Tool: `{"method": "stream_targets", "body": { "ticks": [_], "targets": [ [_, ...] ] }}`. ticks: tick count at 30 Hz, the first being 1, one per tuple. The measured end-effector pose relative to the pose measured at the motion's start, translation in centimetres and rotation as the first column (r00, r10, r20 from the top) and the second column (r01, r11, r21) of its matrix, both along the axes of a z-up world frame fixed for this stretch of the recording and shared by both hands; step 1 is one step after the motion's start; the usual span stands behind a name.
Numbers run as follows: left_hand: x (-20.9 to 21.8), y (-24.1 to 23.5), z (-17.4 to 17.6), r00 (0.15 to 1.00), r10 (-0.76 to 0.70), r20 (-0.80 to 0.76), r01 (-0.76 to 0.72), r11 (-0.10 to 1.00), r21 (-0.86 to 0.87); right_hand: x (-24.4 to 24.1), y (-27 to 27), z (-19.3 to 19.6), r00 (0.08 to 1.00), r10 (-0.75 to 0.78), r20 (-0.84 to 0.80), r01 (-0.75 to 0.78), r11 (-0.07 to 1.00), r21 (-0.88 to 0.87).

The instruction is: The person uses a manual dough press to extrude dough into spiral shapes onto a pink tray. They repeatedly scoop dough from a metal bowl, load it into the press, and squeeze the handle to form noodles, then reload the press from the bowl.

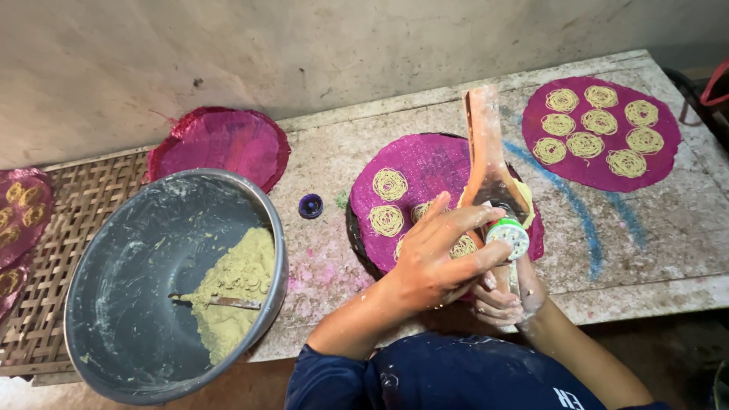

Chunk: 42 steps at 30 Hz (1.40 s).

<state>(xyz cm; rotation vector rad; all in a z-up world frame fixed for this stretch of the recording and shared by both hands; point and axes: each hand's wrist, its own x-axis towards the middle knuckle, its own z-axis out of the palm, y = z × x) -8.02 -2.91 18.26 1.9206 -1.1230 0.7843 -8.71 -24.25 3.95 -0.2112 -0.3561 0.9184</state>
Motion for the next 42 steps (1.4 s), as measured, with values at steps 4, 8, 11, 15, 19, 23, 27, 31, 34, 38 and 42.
{"method": "stream_targets", "body": {
  "ticks": [4,8,11,15,19,23,27,31,34,38,42],
  "targets": [
    [0.2,-0.1,-0.4,1.0,-0.003,0.016,0.003,1.0,0.0,-0.3,0.0,-0.1,0.999,-0.032,-0.009,0.032,0.999,-0.005],
    [0.2,0.1,-0.6,1.0,-0.007,0.001,0.007,1.0,0.007,-0.4,0.0,-0.4,1.0,-0.009,0.001,0.009,1.0,0.011],
    [0.2,0.3,-0.6,1.0,-0.014,-0.007,0.014,1.0,-0.008,-0.4,0.0,-0.8,1.0,-0.001,-0.001,0.001,1.0,0.026],
    [0.1,0.6,-0.7,0.999,-0.029,-0.026,0.029,1.0,-0.002,-0.6,0.2,-1.2,1.0,0.0,-0.022,0.0,1.0,0.017],
    [0.3,0.7,-0.9,1.0,-0.011,0.009,0.012,1.0,-0.008,-0.8,0.5,-0.8,1.0,0.024,-0.019,-0.024,0.999,0.037],
    [0.5,1.2,-1.3,0.999,-0.022,-0.031,0.022,1.0,-0.001,-0.7,0.8,-0.3,0.999,-0.042,-0.031,0.043,0.998,0.043],
    [1.1,1.0,-1.1,0.999,-0.014,-0.037,0.014,1.0,0.003,-0.6,1.0,0.0,0.998,-0.046,-0.049,0.049,0.997,0.051],
    [1.5,0.9,-0.3,0.999,0.004,-0.033,-0.005,1.0,-0.017,-0.3,1.3,0.5,0.992,-0.075,-0.102,0.076,0.997,0.005],
    [1.9,1.3,0.2,0.995,0.06,-0.084,-0.06,0.998,-0.007,1.2,0.6,1.8,0.986,-0.164,-0.025,0.163,0.986,-0.025],
    [3.7,2.3,-1.0,0.953,0.144,-0.268,-0.072,0.963,0.26,3.2,-3.3,4.8,0.599,-0.167,0.783,0.717,0.547,-0.432],
    [7.1,1.9,-5.8,0.346,-0.432,-0.833,0.562,0.806,-0.185,2.6,-7.4,8.5,0.108,0.461,0.881,0.966,0.162,-0.203]
  ]
}}
